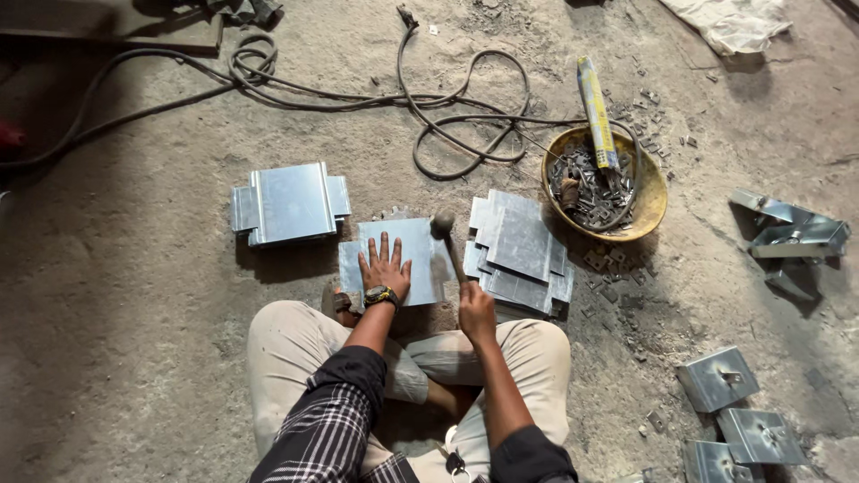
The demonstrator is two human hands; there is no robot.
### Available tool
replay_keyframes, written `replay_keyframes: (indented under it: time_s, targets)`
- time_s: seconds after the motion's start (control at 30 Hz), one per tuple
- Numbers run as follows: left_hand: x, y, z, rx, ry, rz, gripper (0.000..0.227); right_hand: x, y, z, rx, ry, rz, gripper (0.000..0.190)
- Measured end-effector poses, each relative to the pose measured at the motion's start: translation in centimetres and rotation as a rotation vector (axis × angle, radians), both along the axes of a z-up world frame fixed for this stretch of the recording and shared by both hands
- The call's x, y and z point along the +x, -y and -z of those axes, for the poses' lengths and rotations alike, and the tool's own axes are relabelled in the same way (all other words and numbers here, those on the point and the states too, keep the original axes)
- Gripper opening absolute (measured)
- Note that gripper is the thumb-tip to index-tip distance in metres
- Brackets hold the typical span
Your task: The person sits on the floor and uses a hammer to strike a stack of square metal sheets placed on a gear-shaped anvil. They repeatedly hit the sheets, occasionally repositioning them, and then move the finished pieces to a separate pile.
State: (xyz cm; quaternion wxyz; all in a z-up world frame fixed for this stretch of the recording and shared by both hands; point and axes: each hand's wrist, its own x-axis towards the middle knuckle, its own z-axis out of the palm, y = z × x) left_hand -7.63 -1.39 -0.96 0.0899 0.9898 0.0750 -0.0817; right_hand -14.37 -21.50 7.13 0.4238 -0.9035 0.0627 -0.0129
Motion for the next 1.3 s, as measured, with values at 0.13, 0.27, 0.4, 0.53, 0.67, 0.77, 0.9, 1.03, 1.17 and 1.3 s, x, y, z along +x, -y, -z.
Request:
replay_keyframes:
  time_s: [0.13, 0.27, 0.4, 0.53, 0.67, 0.77, 0.9, 1.03, 1.17, 1.3]
  targets:
    - [0.2, -0.7, 0.0, -0.003, -0.012, -0.003, 0.065, -0.2, -0.4, 2.1, 0.144, 0.019, 0.057, 0.029]
    - [0.4, -0.5, 0.0, -0.009, 0.007, 0.0, 0.066, -0.9, 0.5, 3.0, -0.005, 0.147, -0.018, 0.027]
    - [-0.6, -0.6, -0.1, -0.015, -0.016, 0.012, 0.067, 0.3, 0.4, 1.8, 0.079, 0.162, 0.023, 0.025]
    - [-2.7, -0.2, -0.6, -0.017, -0.053, 0.021, 0.068, 0.7, -0.6, 0.3, 0.207, 0.053, 0.032, 0.031]
    - [-2.6, 0.0, -2.0, -0.018, -0.078, 0.009, 0.07, 0.5, -1.4, -0.2, 0.167, -0.066, 0.019, 0.025]
    - [-1.1, 0.0, -3.3, -0.039, -0.207, -0.001, 0.075, 1.5, -1.5, 0.5, 0.09, -0.054, 0.04, 0.028]
    - [-1.0, 0.0, -4.0, -0.012, -0.248, -0.012, 0.082, 1.0, -0.9, 3.6, 0.208, 0.034, 0.057, 0.035]
    - [-1.1, 0.1, -5.9, -0.007, -0.316, 0.008, 0.105, 0.9, 0.3, 5.9, 0.063, 0.065, 0.009, 0.035]
    - [-1.7, -1.1, -7.1, -0.009, -0.377, 0.021, 0.128, 0.4, 1.2, 6.0, 0.092, -0.071, 0.06, 0.035]
    - [-1.3, -3.3, -7.7, -0.024, -0.347, -0.092, 0.128, -0.7, 1.5, 2.3, 0.233, 0.1, 0.04, 0.033]
